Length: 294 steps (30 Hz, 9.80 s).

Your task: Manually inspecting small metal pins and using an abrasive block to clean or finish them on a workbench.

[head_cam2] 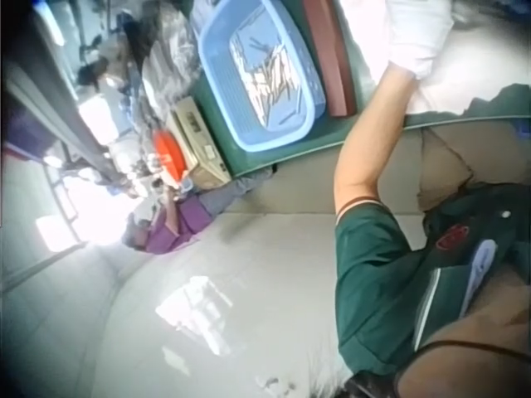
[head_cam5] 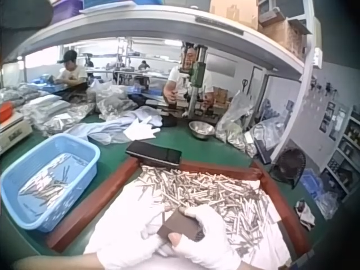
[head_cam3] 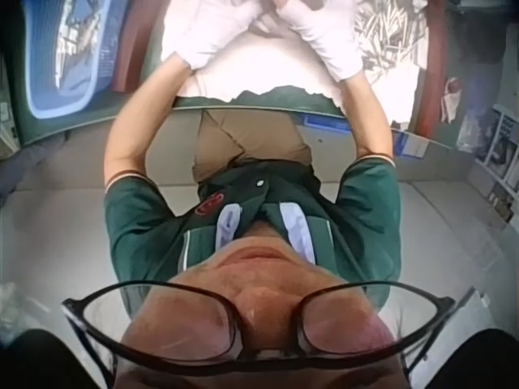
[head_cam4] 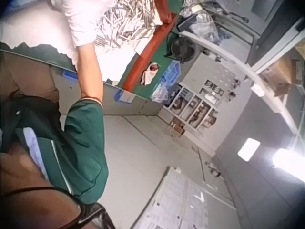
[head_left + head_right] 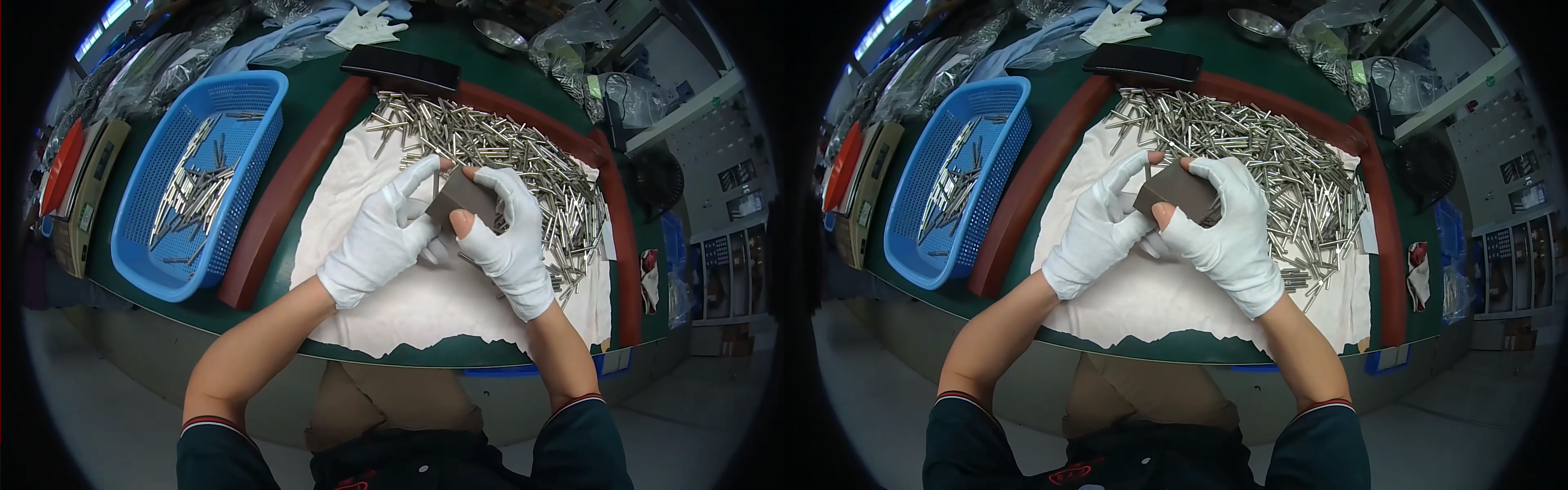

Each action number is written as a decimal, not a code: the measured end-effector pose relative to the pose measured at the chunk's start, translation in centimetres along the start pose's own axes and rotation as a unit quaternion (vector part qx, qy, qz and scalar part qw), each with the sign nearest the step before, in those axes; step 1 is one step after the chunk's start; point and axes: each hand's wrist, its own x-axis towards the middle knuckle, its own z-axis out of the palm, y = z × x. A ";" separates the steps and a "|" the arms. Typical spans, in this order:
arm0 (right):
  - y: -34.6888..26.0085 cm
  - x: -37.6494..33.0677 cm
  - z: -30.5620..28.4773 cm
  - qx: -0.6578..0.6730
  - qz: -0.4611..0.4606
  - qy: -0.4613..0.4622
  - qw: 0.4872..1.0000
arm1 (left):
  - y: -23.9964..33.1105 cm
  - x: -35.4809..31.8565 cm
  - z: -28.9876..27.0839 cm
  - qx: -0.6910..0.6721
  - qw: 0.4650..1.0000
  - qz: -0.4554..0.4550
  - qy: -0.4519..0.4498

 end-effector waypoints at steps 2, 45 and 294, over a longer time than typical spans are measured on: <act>1.4 0.6 0.1 -0.028 0.022 0.030 0.999 | 0.8 0.0 -0.8 -0.209 0.955 -0.203 -0.055; 1.4 0.2 0.8 -0.044 0.017 0.044 0.998 | 0.6 -0.3 0.3 -0.124 0.981 -0.150 0.010; 1.3 0.8 -1.6 -0.005 -0.032 0.056 0.998 | 0.0 1.0 1.6 -0.173 0.978 -0.113 -0.009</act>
